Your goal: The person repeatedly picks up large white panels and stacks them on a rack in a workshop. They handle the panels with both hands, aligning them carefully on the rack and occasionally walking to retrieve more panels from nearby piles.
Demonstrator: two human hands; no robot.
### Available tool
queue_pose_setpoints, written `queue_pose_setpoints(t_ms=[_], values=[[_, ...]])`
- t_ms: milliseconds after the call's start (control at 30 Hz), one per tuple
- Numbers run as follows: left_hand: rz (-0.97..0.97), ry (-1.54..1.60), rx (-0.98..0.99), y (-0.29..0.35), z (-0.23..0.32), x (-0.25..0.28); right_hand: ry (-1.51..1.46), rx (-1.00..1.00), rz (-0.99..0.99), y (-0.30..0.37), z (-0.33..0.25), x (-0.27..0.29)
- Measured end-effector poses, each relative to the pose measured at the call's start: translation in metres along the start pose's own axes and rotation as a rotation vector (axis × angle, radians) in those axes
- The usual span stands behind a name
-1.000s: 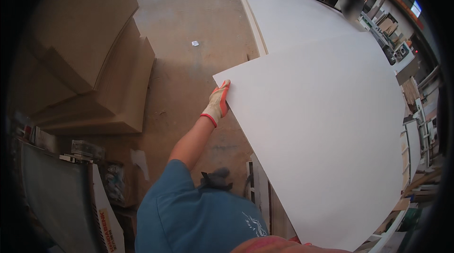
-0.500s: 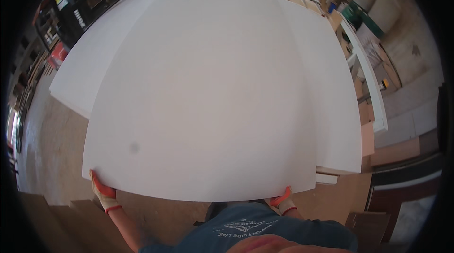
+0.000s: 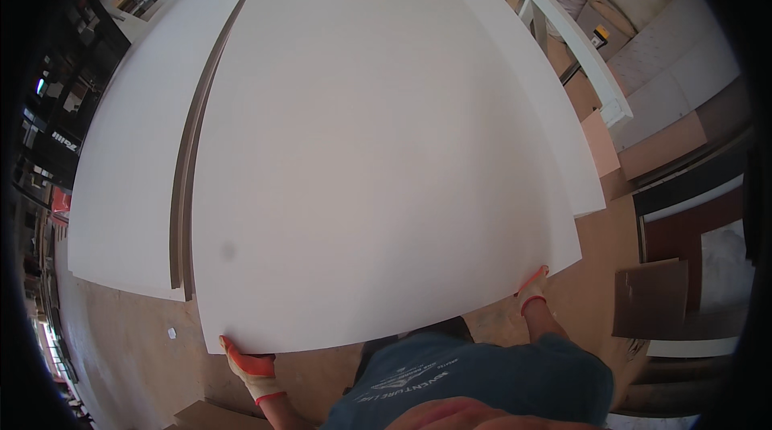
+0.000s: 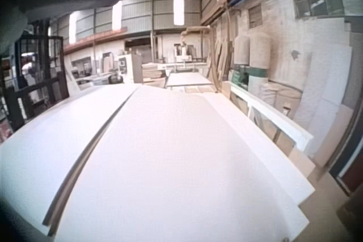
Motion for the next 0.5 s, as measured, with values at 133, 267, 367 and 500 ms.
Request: queue_pose_setpoints(t_ms=[133, 267, 367, 500], values=[[0.022, 0.285, 0.122, -0.031, -0.114, -0.005, -0.061, 0.143, 0.097, -0.068, -0.022, 0.015], [0.340, 0.149, 0.731, -0.024, -0.252, 0.033, 0.069, 0.262, 0.500, -0.129, -0.045, 0.037], [0.386, 0.113, 0.557, -0.093, -0.271, 0.036, 0.195, 0.275, 0.582, -0.157, -0.063, 0.047], [0.100, 0.316, 0.284, -0.175, -0.305, -0.018, 0.128, 0.261, 0.629, -0.185, -0.091, 0.066]])
Point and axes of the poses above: each hand's wrist, its own y-axis away from the middle knuckle, its own x-axis out of the back of the hand, z = x × y, the point moved 5 cm from there along -y, towards the middle knuckle, and after that the axes turned 5 degrees about z, right-handed, at the moved point
